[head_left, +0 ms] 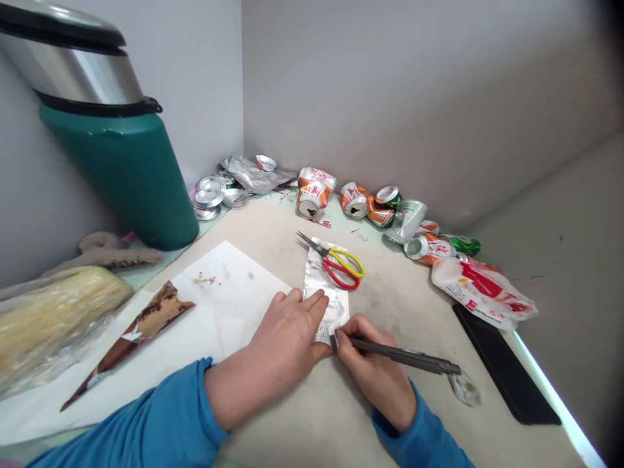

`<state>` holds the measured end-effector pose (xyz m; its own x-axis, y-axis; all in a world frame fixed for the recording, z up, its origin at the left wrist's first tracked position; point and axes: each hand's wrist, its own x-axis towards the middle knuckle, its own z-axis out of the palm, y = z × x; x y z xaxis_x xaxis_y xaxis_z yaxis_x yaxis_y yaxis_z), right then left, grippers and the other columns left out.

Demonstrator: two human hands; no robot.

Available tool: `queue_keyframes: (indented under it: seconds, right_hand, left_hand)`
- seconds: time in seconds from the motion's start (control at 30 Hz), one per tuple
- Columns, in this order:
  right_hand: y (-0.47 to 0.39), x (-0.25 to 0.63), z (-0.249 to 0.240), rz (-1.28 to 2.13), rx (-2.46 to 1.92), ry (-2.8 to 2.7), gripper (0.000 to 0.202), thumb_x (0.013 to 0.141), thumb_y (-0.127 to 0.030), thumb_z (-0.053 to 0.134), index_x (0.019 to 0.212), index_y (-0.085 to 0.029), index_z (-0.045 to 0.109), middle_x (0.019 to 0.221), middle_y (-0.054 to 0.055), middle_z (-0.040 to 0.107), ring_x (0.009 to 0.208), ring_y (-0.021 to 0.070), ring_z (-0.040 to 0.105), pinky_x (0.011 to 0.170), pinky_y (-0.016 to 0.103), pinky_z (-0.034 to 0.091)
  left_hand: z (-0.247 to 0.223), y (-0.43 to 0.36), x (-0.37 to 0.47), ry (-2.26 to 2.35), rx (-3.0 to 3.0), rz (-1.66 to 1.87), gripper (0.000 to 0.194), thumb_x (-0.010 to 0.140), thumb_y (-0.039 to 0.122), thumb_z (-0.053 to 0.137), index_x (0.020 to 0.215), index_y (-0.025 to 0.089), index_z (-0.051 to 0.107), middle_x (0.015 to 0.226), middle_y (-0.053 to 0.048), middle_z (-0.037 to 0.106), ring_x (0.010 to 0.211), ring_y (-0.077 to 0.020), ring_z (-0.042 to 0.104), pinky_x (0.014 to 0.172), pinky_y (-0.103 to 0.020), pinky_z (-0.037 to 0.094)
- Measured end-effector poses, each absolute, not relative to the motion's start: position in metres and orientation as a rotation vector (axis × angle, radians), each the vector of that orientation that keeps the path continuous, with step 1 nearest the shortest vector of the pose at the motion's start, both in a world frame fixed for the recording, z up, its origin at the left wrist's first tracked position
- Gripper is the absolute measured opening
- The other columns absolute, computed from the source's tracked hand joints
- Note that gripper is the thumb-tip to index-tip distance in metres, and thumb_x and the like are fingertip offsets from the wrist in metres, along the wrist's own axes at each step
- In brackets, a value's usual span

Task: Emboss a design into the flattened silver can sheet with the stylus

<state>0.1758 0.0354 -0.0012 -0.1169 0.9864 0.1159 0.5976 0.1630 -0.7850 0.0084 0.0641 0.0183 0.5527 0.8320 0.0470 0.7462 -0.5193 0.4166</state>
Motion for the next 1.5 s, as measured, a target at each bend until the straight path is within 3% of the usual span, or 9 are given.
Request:
queue_keyframes:
  seconds: [1.5]
  right_hand:
    - [0.036,0.1764,-0.0009,0.741,-1.528,-1.805,0.02,0.08,-0.022,0.053,0.062,-0.02,0.044,0.052,-0.006,0.043,0.049,0.0088,0.039,0.047,0.021,0.031]
  left_hand:
    - [0.018,0.0649,0.0098,1.319,2.425,0.317,0.052,0.078,0.034,0.064,0.125,0.019,0.047,0.132,-0.005,0.054,0.096,-0.0276,0.05,0.079,-0.04,0.039]
